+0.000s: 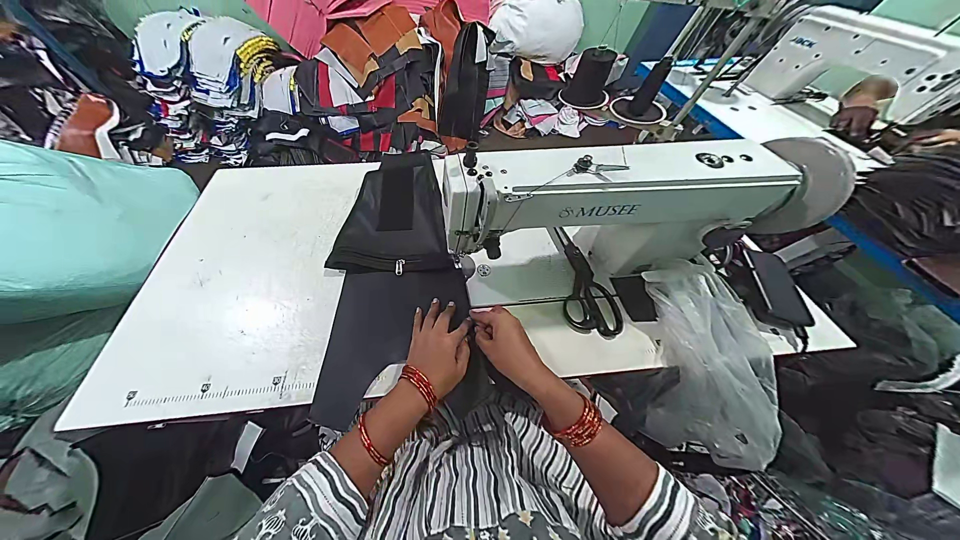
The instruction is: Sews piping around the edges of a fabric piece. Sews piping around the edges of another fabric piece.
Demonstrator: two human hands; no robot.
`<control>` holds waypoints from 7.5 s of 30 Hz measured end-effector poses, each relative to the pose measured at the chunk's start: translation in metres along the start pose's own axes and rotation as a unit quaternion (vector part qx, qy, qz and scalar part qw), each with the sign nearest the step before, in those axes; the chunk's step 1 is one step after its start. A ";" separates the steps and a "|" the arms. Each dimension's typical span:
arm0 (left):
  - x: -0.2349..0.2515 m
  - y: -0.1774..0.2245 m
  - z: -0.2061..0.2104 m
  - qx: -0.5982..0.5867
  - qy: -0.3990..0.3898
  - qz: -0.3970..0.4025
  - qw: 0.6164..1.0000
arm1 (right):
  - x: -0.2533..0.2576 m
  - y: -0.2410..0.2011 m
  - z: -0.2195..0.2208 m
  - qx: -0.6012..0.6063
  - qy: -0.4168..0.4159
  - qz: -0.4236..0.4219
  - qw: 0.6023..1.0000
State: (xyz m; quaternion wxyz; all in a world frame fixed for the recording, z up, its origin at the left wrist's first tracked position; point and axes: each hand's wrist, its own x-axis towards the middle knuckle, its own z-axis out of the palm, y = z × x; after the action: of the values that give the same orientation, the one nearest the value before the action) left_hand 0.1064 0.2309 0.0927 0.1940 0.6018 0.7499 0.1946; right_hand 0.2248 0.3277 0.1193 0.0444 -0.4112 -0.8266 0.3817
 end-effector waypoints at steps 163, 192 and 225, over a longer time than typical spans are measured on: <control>0.066 -0.028 -0.040 0.070 -0.088 0.174 0.978 | 0.012 -0.024 -0.002 -0.183 -0.103 0.027 0.977; 0.087 -0.065 -0.036 -0.057 0.032 0.185 0.980 | 0.059 -0.021 -0.004 -0.085 -0.040 -0.003 0.996; 0.094 -0.064 -0.034 -0.054 0.048 0.158 0.985 | 0.077 -0.034 -0.012 -0.154 -0.100 0.023 0.983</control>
State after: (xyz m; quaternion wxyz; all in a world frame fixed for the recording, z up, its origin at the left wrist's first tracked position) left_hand 0.0175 0.3078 0.0825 0.1570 0.6914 0.6419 0.2921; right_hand 0.1572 0.3770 0.1322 -0.1111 -0.3914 -0.8662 0.2899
